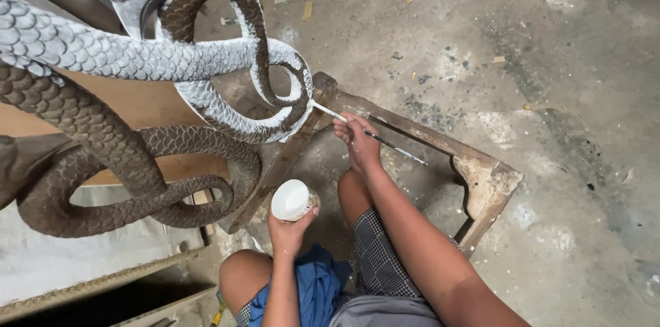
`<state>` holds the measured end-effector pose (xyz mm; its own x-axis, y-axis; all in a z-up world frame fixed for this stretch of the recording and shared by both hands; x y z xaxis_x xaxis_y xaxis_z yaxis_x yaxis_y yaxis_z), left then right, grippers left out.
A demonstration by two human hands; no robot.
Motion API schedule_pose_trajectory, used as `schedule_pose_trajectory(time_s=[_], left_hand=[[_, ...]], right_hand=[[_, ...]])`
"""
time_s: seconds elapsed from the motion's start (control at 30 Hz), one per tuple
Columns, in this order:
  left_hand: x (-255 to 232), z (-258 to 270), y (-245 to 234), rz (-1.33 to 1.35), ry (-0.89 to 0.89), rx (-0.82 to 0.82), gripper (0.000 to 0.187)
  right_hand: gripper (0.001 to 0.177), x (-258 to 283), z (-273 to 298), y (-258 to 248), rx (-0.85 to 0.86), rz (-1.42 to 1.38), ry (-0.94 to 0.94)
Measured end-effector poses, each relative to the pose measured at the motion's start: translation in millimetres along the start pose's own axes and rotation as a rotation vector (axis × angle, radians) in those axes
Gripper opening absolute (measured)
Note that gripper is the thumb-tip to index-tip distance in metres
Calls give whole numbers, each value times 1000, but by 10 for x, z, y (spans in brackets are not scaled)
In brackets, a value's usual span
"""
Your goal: Painting a detailed wooden snake sculpture that forms part of a chair frame using a brush and white paint.
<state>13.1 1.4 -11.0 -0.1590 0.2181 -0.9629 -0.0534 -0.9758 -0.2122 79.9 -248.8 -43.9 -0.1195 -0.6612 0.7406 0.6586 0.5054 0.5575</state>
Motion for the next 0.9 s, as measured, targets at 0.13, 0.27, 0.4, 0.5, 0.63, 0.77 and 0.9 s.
schedule_pose_trajectory(time_s=[0.13,0.27,0.4,0.5,0.63,0.77,0.9], left_hand=[[-35,-9,28,25,-5,9,96],[-18,-4,13,12,-46,27,98],[73,-42,9,19,-57,28,99],[23,4,20,16,-66,32,96],[20,-15,40,39,-46,41,94],[21,-41,50,54,-39,52,95],[28,-37,36,77,-28,55,93]], right_hand=[[29,27,-41,-6,10,27,12],[30,239,6,111,39,-42,-7],[30,212,49,105,31,-60,-12],[29,-25,-23,-18,6,30,6],[27,140,-32,44,12,150,-50],[26,420,101,288,11,86,-130],[24,323,171,239,2,147,-216]])
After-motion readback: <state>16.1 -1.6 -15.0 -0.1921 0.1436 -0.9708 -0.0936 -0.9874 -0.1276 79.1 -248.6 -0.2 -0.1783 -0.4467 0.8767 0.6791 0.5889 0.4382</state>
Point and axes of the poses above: each hand's wrist, its own z-axis away from the middle knuckle, its own y-axis out of the palm, x = y × z, the point moved 2 cm from there along -z, towards the middle knuckle, and after that the axes turned 8 degrees about z, right-handed, at the moved point
